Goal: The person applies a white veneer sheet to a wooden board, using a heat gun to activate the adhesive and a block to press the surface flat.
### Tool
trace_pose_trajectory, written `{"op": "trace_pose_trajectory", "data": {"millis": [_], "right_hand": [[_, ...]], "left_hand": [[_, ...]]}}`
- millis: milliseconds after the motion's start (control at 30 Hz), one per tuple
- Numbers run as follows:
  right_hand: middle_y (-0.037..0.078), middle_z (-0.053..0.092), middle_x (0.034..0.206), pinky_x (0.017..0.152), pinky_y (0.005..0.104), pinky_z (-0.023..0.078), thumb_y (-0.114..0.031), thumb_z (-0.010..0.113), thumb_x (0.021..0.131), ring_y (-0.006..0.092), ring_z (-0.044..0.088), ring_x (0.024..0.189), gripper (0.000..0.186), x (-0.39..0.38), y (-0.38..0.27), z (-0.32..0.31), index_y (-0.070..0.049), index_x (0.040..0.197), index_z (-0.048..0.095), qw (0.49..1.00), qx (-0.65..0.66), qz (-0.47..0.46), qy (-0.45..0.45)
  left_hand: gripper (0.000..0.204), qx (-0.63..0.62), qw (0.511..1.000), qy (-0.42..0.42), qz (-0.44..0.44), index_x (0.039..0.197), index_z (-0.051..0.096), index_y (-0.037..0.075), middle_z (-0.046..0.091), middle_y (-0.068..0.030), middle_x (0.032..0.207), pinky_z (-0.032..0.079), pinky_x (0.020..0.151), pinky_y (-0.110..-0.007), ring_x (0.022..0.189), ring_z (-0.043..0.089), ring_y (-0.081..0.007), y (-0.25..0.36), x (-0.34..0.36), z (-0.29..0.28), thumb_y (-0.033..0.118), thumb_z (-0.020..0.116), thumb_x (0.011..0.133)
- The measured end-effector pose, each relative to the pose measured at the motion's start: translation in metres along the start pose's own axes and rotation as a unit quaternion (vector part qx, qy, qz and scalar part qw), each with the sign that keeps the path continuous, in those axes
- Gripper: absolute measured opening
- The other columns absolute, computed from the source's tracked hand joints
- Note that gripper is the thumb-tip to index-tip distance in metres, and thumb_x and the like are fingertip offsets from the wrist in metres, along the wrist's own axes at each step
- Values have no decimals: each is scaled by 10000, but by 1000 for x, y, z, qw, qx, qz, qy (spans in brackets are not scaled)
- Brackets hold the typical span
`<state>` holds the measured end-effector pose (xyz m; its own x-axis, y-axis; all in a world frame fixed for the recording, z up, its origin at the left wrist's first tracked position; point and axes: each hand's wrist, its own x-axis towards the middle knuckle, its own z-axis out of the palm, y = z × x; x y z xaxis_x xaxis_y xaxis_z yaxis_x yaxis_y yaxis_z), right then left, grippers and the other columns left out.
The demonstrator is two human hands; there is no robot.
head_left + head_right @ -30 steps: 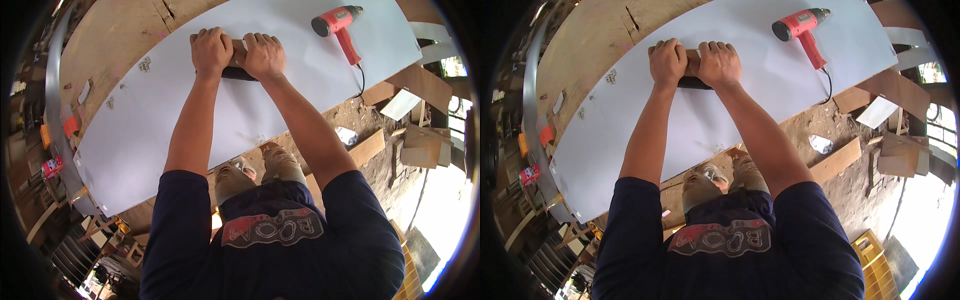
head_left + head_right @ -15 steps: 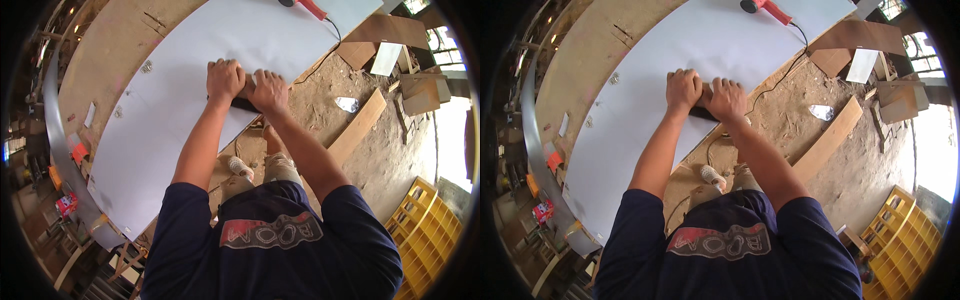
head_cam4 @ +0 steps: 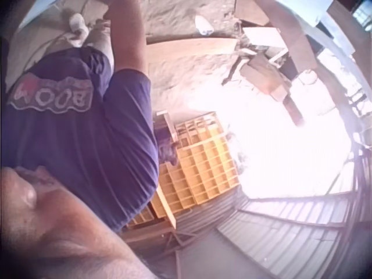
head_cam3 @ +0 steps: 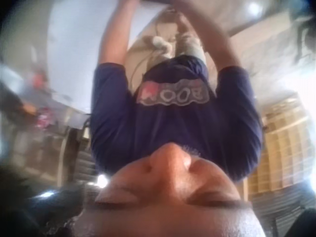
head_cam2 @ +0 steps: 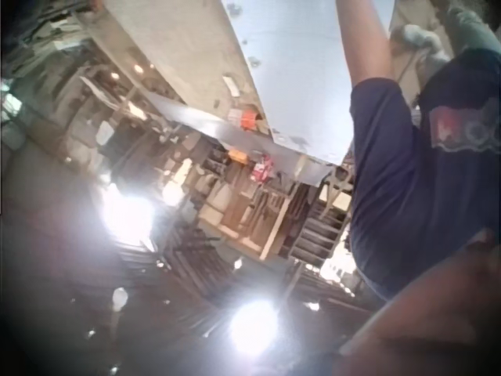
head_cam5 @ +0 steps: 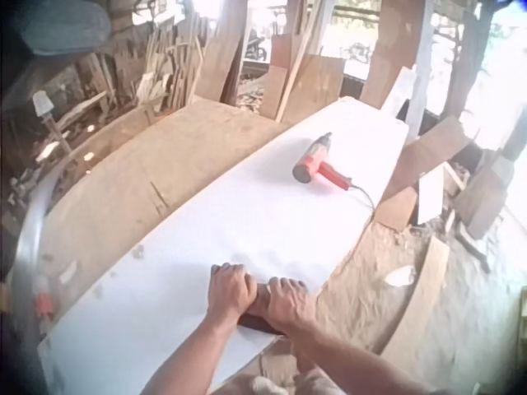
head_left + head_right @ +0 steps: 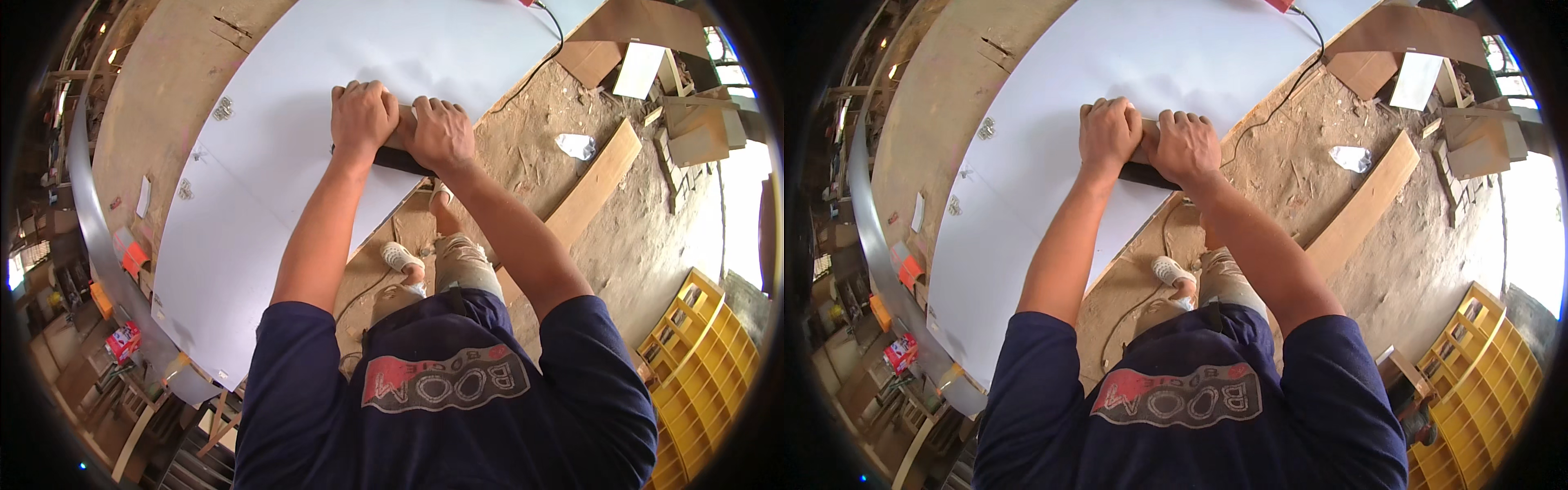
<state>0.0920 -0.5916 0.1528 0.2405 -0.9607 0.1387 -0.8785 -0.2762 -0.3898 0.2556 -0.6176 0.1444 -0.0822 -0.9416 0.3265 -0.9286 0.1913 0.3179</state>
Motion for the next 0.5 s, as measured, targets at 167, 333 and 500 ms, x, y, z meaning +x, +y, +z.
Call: {"op": "trace_pose_trajectory", "data": {"millis": [167, 333, 500], "right_hand": [[191, 770, 935, 934, 478, 539, -377, 607, 990, 359, 749, 928, 355, 30, -2, -8, -33, 966, 692, 999, -12, 1, -49], [148, 750, 836, 829, 462, 549, -355, 618, 974, 327, 741, 839, 320, 56, 6, 8, -53, 887, 677, 999, -18, -29, 31], [102, 721, 763, 755, 436, 527, -369, 657, 939, 280, 706, 752, 317, 124, 13, 21, -83, 803, 661, 991, -24, -86, 97]], "left_hand": [[269, -11, 1000, -16, -15, 828, 732, 58, 737, -152, 805, 501, 900, -480, 855, 711, -339, -7, 18, 4, 213, 572, 978], [275, 7, 1000, 13, -6, 811, 721, 68, 733, -147, 796, 506, 884, -485, 826, 696, -347, -22, 43, 12, 208, 560, 985], [306, 24, 995, 96, -20, 760, 684, 65, 714, -129, 747, 505, 874, -480, 786, 679, -338, -47, 93, 22, 214, 551, 992]]}}
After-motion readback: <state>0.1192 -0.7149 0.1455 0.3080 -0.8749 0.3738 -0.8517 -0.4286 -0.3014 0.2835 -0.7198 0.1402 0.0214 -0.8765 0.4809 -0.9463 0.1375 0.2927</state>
